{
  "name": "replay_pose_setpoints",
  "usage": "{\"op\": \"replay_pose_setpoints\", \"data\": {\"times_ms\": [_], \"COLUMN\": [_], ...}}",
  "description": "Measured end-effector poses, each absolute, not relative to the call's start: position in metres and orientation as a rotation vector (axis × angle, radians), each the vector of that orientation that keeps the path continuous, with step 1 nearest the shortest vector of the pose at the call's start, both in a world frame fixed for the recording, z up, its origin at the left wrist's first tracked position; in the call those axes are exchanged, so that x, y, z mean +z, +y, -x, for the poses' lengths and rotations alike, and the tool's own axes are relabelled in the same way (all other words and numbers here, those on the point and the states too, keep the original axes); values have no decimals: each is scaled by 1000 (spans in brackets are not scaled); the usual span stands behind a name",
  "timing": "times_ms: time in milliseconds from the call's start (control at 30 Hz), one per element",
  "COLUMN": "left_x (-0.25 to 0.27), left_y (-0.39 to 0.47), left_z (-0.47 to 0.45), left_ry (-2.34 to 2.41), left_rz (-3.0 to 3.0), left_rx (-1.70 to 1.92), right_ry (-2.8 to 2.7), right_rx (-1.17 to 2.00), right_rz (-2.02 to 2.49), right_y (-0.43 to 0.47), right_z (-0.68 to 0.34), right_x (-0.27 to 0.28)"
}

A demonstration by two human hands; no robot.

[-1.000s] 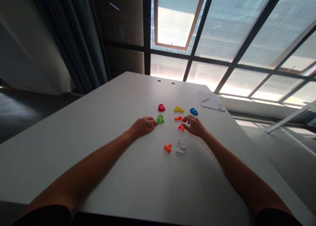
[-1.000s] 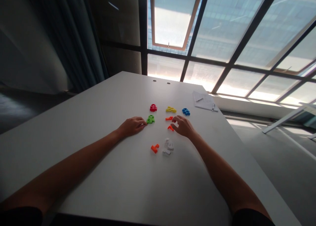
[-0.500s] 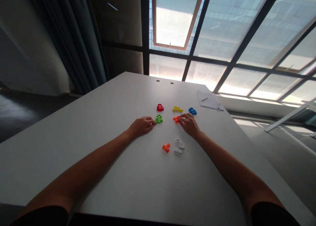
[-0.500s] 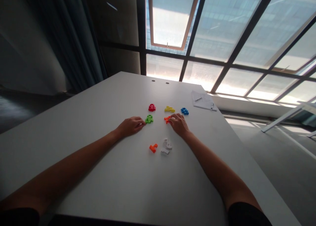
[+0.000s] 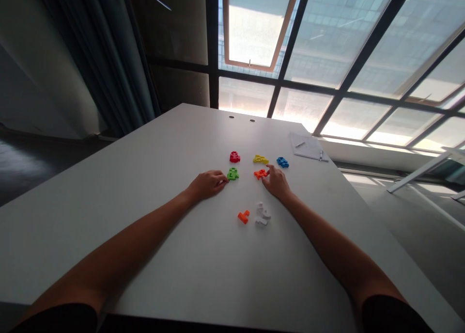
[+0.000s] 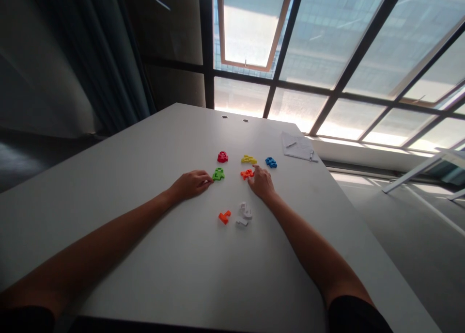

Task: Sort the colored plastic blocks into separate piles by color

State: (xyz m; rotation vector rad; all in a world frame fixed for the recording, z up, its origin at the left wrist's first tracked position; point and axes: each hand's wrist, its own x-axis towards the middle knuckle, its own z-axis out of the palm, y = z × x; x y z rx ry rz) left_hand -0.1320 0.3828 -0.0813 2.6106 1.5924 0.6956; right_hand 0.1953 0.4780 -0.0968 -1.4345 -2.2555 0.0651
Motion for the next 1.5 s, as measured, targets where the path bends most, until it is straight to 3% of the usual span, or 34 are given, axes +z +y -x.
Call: {"op": "replay_pose_setpoints", "data": {"times_ms": [1333,1400,1500], "left_x": [-81,-80,-79], "left_y": [383,382,381], "left_z": [133,133,132], "left_ry": [1583,1587,1595], "left_rz": [-2619,-2617,-2606], "left_rx": [694,688,676], "right_ry": [-2395,-2407,-2592], "right_rx": [-89,-16,383], "right_rz": [1469,1344,963], "right_y": [464,458,439], "right_z": [-184,-184,-181], "right_x": [-70,-60,-38]}}
